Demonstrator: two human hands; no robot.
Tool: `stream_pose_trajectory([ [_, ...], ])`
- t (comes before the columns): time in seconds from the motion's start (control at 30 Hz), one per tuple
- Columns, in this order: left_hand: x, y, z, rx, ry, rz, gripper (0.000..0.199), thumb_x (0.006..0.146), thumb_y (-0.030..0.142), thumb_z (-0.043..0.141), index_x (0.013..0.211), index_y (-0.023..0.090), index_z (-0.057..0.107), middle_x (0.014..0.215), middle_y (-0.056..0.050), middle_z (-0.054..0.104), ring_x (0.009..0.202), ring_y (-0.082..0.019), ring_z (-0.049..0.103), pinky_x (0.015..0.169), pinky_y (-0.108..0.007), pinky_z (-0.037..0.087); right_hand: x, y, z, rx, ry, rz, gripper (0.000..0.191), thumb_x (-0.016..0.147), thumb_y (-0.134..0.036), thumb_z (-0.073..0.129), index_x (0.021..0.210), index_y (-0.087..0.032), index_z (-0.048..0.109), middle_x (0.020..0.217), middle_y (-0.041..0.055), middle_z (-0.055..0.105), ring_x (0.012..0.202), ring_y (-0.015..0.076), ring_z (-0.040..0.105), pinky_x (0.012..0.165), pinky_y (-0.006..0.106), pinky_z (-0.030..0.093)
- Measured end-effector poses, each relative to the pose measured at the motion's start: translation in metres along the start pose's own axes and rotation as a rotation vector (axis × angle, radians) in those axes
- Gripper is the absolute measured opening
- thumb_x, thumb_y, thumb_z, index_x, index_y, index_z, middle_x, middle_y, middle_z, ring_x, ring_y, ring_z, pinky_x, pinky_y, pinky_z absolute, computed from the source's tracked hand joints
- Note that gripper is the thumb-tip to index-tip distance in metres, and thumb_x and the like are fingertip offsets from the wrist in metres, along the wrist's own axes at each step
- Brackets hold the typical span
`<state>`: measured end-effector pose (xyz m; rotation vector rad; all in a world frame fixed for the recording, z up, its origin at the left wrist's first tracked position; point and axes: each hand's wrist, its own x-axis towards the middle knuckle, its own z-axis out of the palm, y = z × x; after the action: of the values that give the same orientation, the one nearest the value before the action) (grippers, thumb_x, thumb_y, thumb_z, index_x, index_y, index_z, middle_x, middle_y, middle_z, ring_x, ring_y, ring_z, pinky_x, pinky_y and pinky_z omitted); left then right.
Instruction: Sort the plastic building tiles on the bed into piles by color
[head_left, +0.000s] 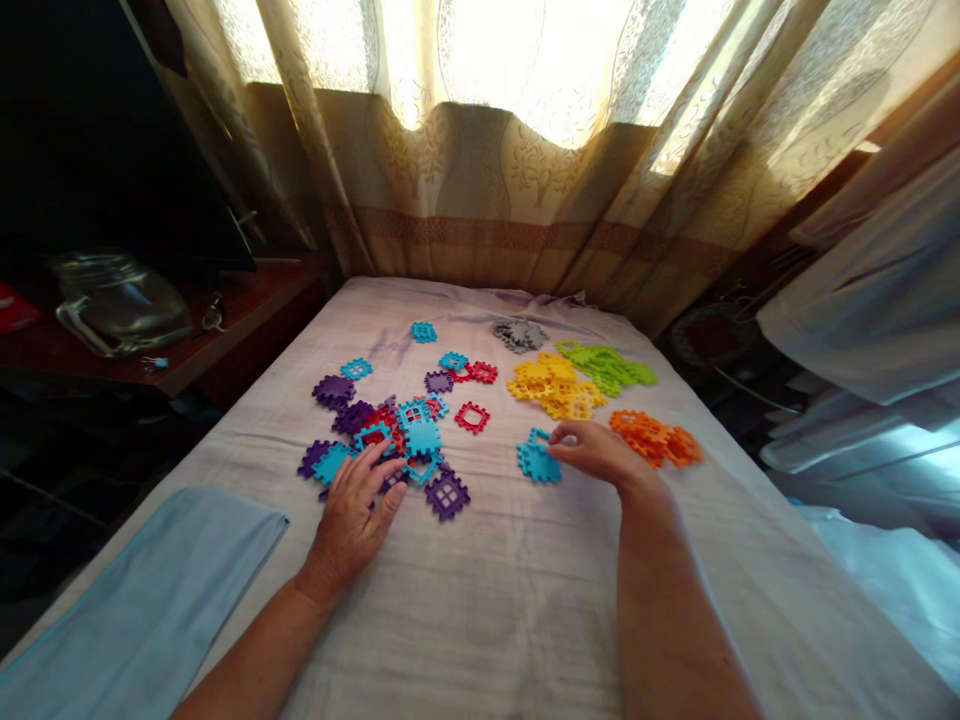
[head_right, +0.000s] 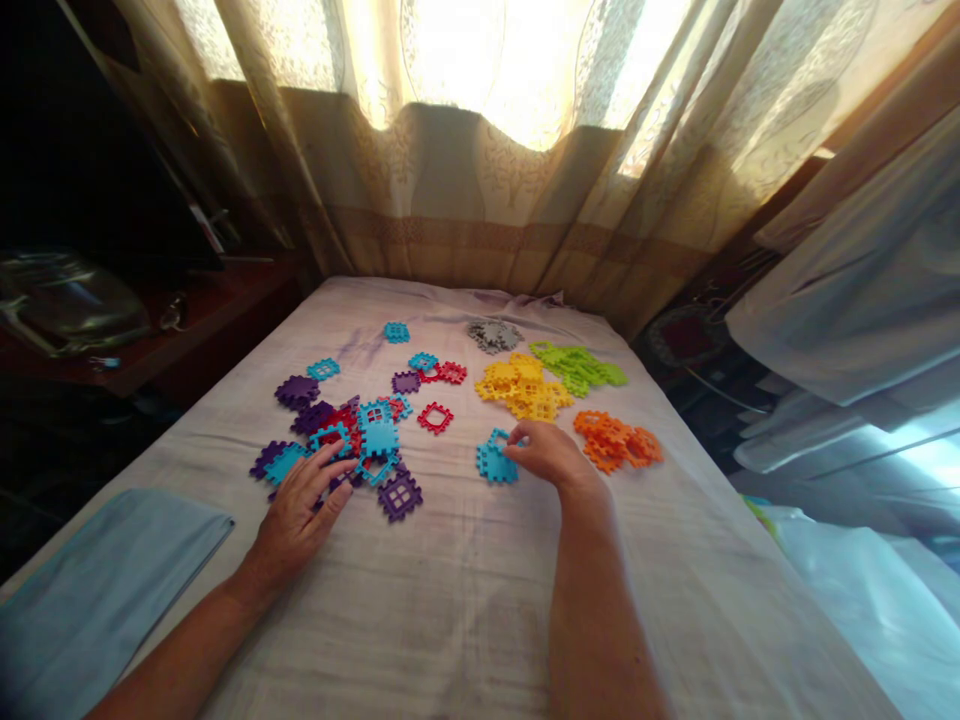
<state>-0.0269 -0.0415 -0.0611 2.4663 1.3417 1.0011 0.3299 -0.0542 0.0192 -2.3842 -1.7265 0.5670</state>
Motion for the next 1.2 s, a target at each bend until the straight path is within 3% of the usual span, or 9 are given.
stream_pose_trajectory([
  [0.13, 0.0, 0.001, 0.0, -0.006, 0.004, -0.002, 0.038, 0.098, 0.046, 0.041, 0.119, 0.027, 0.066, 0.139, -0.008, 0.059, 0.132, -0.027, 0.052, 0.116, -0.055, 0.034, -0.002, -0.002, -0.005, 0.006, 0.019, -0.025, 0.014, 0.078, -0.033, 0.067, 0.085, -0.025, 0.077, 0.089, 0.0047, 0.074, 0.083, 0.0212, 0.067, 0.074, 0.029, 0.048],
  [0.23, 0.001, 0.002, 0.0, -0.007, 0.01, -0.004, 0.038, 0.097, 0.046, 0.042, 0.119, 0.026, 0.066, 0.139, -0.008, 0.059, 0.131, -0.027, 0.052, 0.115, -0.055, 0.035, -0.001, -0.02, 0.002, -0.02, 0.119, -0.119, 0.017, 0.083, -0.03, 0.062, 0.091, -0.025, 0.076, 0.097, 0.0059, 0.074, 0.092, 0.022, 0.066, 0.083, 0.032, 0.048],
  [0.4, 0.001, 0.003, 0.0, -0.002, 0.022, -0.002, 0.037, 0.097, 0.046, 0.042, 0.117, 0.027, 0.067, 0.137, -0.008, 0.06, 0.13, -0.027, 0.053, 0.113, -0.054, 0.037, -0.002, -0.081, 0.046, 0.058, 0.292, -0.499, 0.031, 0.087, -0.025, 0.057, 0.115, -0.023, 0.069, 0.128, 0.0101, 0.065, 0.12, 0.0236, 0.056, 0.103, 0.038, 0.041],
  [0.57, 0.002, 0.004, 0.0, -0.001, 0.026, 0.002, 0.036, 0.098, 0.046, 0.042, 0.115, 0.026, 0.067, 0.137, -0.008, 0.061, 0.129, -0.027, 0.054, 0.114, -0.055, 0.035, -0.007, -0.123, 0.085, 0.051, 0.31, -0.595, 0.051, 0.085, -0.032, 0.063, 0.135, -0.024, 0.058, 0.149, 0.0132, 0.048, 0.137, 0.0296, 0.04, 0.111, 0.047, 0.032],
  [0.8, 0.002, 0.006, 0.0, 0.007, 0.013, 0.001, 0.035, 0.098, 0.045, 0.041, 0.11, 0.027, 0.068, 0.134, -0.007, 0.062, 0.128, -0.026, 0.054, 0.114, -0.053, 0.035, -0.005, -0.128, 0.096, 0.033, 0.232, -0.623, 0.053, 0.086, -0.032, 0.059, 0.139, -0.025, 0.055, 0.154, 0.0088, 0.044, 0.141, 0.0307, 0.034, 0.113, 0.049, 0.028],
  [1.2, 0.002, 0.004, 0.0, 0.0, 0.025, 0.02, 0.032, 0.097, 0.043, 0.043, 0.11, 0.027, 0.068, 0.134, -0.007, 0.062, 0.128, -0.027, 0.054, 0.115, -0.054, 0.034, -0.001, -0.13, 0.1, 0.12, 0.275, -0.655, 0.043, 0.083, -0.03, 0.064, 0.124, -0.02, 0.064, 0.126, 0.0126, 0.064, 0.12, 0.0268, 0.053, 0.103, 0.044, 0.038],
])
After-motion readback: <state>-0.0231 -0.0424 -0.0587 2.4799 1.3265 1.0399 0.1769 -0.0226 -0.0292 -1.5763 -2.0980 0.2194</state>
